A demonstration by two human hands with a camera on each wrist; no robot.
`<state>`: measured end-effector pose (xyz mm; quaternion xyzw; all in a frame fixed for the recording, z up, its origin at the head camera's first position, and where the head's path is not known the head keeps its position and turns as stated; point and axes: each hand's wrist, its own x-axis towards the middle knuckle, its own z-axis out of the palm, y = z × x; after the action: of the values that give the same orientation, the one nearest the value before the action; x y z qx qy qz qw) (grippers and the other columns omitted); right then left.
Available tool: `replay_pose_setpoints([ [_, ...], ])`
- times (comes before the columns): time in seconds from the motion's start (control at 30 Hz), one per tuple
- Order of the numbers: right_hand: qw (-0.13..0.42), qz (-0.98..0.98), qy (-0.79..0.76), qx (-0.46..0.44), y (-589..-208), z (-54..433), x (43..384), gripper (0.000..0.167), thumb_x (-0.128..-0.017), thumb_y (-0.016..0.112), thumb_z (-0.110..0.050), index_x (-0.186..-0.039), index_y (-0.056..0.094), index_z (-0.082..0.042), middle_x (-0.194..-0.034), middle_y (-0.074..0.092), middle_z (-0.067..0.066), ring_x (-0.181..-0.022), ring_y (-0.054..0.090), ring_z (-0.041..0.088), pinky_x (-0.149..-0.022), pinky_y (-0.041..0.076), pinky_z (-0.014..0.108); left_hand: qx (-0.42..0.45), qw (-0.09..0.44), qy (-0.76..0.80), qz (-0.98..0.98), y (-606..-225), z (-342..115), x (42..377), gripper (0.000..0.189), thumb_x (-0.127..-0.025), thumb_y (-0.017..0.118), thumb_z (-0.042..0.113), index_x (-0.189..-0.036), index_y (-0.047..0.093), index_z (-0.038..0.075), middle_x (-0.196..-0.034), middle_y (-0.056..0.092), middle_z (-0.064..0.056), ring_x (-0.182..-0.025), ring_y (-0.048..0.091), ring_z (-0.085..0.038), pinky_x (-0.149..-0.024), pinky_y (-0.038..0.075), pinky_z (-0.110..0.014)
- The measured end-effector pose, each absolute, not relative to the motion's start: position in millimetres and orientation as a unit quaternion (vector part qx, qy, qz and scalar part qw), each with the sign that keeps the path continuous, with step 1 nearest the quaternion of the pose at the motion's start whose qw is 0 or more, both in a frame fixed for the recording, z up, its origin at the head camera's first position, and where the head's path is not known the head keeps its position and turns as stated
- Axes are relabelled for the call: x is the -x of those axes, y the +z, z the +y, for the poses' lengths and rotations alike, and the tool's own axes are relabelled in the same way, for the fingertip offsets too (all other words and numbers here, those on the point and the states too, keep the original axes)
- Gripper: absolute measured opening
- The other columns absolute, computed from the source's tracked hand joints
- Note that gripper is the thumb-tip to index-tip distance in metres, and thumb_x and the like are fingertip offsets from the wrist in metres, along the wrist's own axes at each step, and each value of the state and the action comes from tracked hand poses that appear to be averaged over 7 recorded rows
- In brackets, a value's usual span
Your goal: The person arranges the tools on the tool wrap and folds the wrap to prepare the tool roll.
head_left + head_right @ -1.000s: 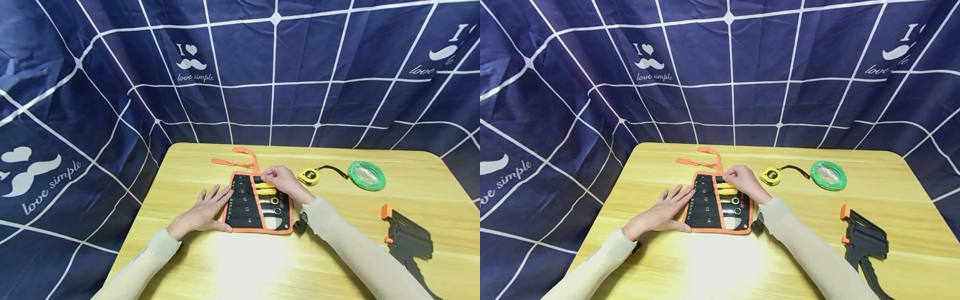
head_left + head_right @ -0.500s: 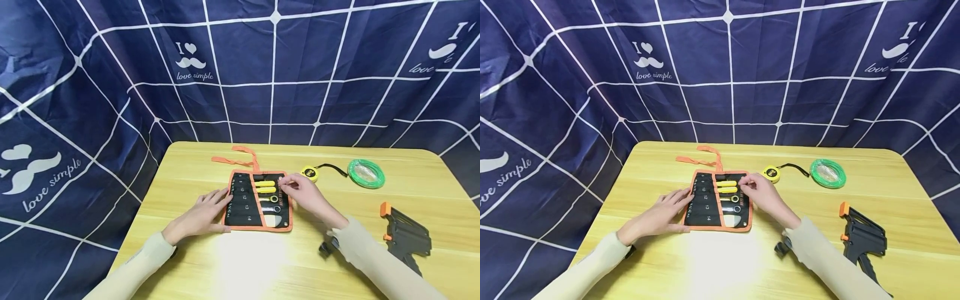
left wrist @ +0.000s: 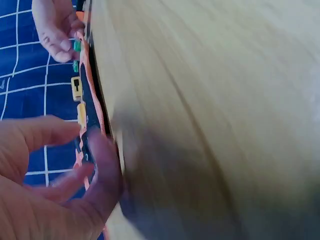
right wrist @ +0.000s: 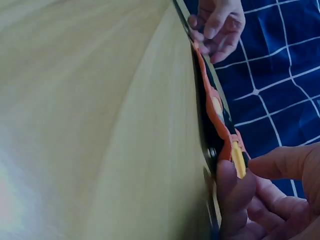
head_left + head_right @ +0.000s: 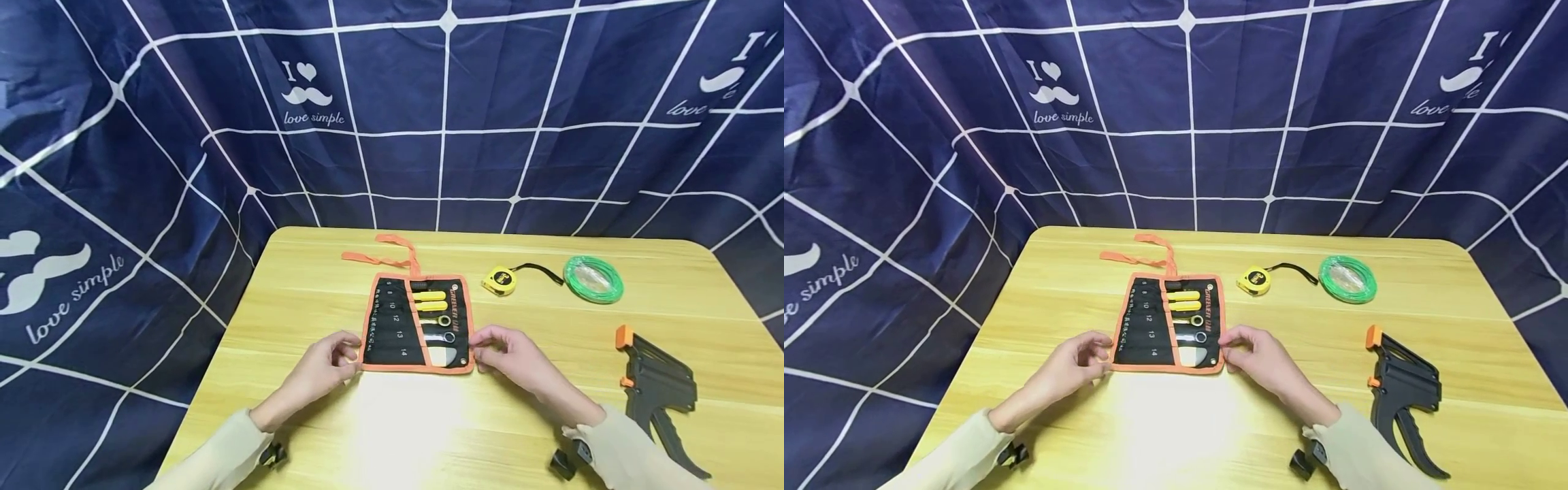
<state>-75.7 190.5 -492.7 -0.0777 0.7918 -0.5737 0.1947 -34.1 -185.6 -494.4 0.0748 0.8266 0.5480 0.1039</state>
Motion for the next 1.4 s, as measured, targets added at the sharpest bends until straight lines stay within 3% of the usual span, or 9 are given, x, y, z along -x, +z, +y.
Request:
replay_pose_setpoints([
  [0.07,0.201,0.785,-0.581,0.079,-494,193,72,0.021,-0.104,0.069,-0.001,-0.123,0.069,0.008,-0.108,0.075,0.014,-0.086,0.073,0.024,-0.072,0.061,0.031,-0.037,0.130,0.591,0.795,-494,-188,34,0.044,-0.094,0.069,-0.009,-0.136,0.060,-0.011,-0.096,0.072,-0.012,-0.078,0.072,-0.022,-0.059,0.061,-0.034],
  [0.23,0.217,0.758,-0.608,0.092,-496,194,69,0.027,-0.104,0.068,0.000,-0.128,0.068,0.012,-0.115,0.075,0.018,-0.093,0.073,0.019,-0.081,0.062,0.030,0.003,0.164,0.672,0.722,-497,-191,37,0.041,-0.096,0.062,-0.012,-0.137,0.057,-0.015,-0.098,0.071,-0.016,-0.083,0.075,-0.024,-0.067,0.064,-0.036],
  [0.4,0.217,0.755,-0.607,0.121,-500,192,67,0.029,-0.102,0.070,0.001,-0.128,0.069,0.013,-0.112,0.077,0.018,-0.093,0.071,0.014,-0.082,0.058,0.026,-0.036,0.140,0.679,0.720,-504,-187,38,0.037,-0.094,0.063,-0.014,-0.131,0.062,-0.016,-0.102,0.069,-0.019,-0.089,0.072,-0.024,-0.082,0.063,-0.034],
  [0.57,0.204,0.745,-0.622,0.126,-501,191,68,0.031,-0.099,0.069,0.007,-0.129,0.065,0.017,-0.114,0.077,0.022,-0.098,0.074,0.014,-0.083,0.058,0.024,-0.055,0.127,0.652,0.745,-507,-187,41,0.034,-0.098,0.065,-0.014,-0.132,0.067,-0.013,-0.108,0.075,-0.022,-0.096,0.073,-0.022,-0.083,0.058,-0.026],
  [0.67,0.192,0.749,-0.627,0.091,-503,190,70,0.030,-0.099,0.073,0.004,-0.127,0.069,0.015,-0.111,0.079,0.018,-0.097,0.074,0.012,-0.083,0.058,0.024,-0.035,0.135,0.664,0.734,-507,-186,43,0.033,-0.098,0.066,-0.013,-0.131,0.068,-0.015,-0.118,0.076,-0.022,-0.103,0.074,-0.017,-0.084,0.057,-0.023],
  [0.77,0.183,0.749,-0.635,0.048,-504,189,73,0.028,-0.099,0.076,-0.001,-0.124,0.073,0.011,-0.108,0.081,0.014,-0.096,0.074,0.011,-0.085,0.057,0.023,-0.012,0.133,0.684,0.717,-506,-182,45,0.032,-0.095,0.070,-0.013,-0.127,0.069,-0.017,-0.118,0.077,-0.021,-0.101,0.075,-0.015,-0.086,0.057,-0.023],
  [0.93,0.189,0.722,-0.666,0.020,-505,183,80,0.024,-0.104,0.069,0.001,-0.125,0.071,0.013,-0.107,0.080,0.018,-0.096,0.078,0.016,-0.086,0.061,0.028,0.018,0.108,0.691,0.715,-509,-175,45,0.024,-0.092,0.077,-0.009,-0.115,0.075,-0.015,-0.099,0.080,-0.014,-0.088,0.074,-0.015,-0.080,0.058,-0.023],
  [1.13,0.199,0.712,-0.674,0.004,-504,181,90,0.023,-0.107,0.067,-0.002,-0.125,0.066,0.012,-0.105,0.080,0.015,-0.088,0.080,0.018,-0.076,0.063,0.030,0.036,0.088,0.703,0.705,-510,-171,55,0.004,-0.100,0.072,-0.007,-0.101,0.075,-0.005,-0.091,0.076,-0.013,-0.080,0.073,-0.016,-0.076,0.061,-0.028],
  [1.4,0.202,0.698,-0.687,-0.012,-505,180,103,0.016,-0.108,0.063,0.000,-0.122,0.058,0.005,-0.092,0.077,0.009,-0.074,0.077,0.015,-0.066,0.062,0.027,0.041,0.086,0.717,0.690,-511,-167,76,0.012,-0.101,0.069,-0.008,-0.113,0.067,-0.005,-0.076,0.070,-0.012,-0.057,0.067,-0.017,-0.050,0.057,-0.029],
])
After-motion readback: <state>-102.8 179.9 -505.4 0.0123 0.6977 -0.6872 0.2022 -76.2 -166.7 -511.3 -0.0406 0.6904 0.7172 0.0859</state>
